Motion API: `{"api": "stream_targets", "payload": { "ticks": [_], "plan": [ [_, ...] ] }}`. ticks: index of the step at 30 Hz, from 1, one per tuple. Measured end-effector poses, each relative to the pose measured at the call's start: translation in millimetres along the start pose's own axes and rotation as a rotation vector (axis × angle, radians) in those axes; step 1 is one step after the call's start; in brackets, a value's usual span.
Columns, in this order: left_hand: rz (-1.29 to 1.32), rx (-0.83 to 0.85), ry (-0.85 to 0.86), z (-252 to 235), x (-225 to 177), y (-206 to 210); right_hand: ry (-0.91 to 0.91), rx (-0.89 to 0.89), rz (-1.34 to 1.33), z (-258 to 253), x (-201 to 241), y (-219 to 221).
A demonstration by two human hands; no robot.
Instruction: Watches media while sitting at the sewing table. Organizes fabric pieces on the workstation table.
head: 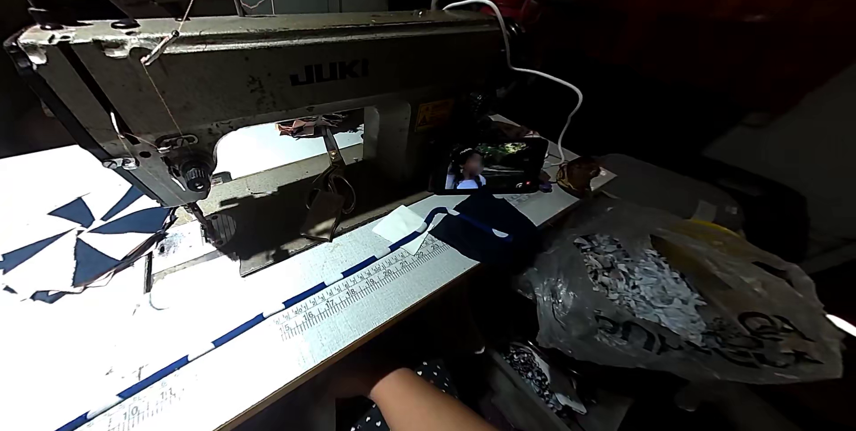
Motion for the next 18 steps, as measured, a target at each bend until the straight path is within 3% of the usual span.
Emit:
{"api": "stream_targets", "payload": {
  "ticks": [14, 18],
  "plan": [
    [0.034, -0.009, 0.043, -10, 24, 1, -0.005, -0.011, -0.014, -3, -3, 2],
    [0.031, 0.000, 0.027, -4, 9, 0, -0.009, 0.000, -0.021, -2, -2, 2]
  ]
}}
Point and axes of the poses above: each hand's wrist, its own z-axis away from the middle knuckle, its own y-axis out of the palm, x = y × z, the point moved 7 cm from there along -z, towards the middle knuckle, and after that the axes turned 8 degrees about -x, right-handed, at the moved point
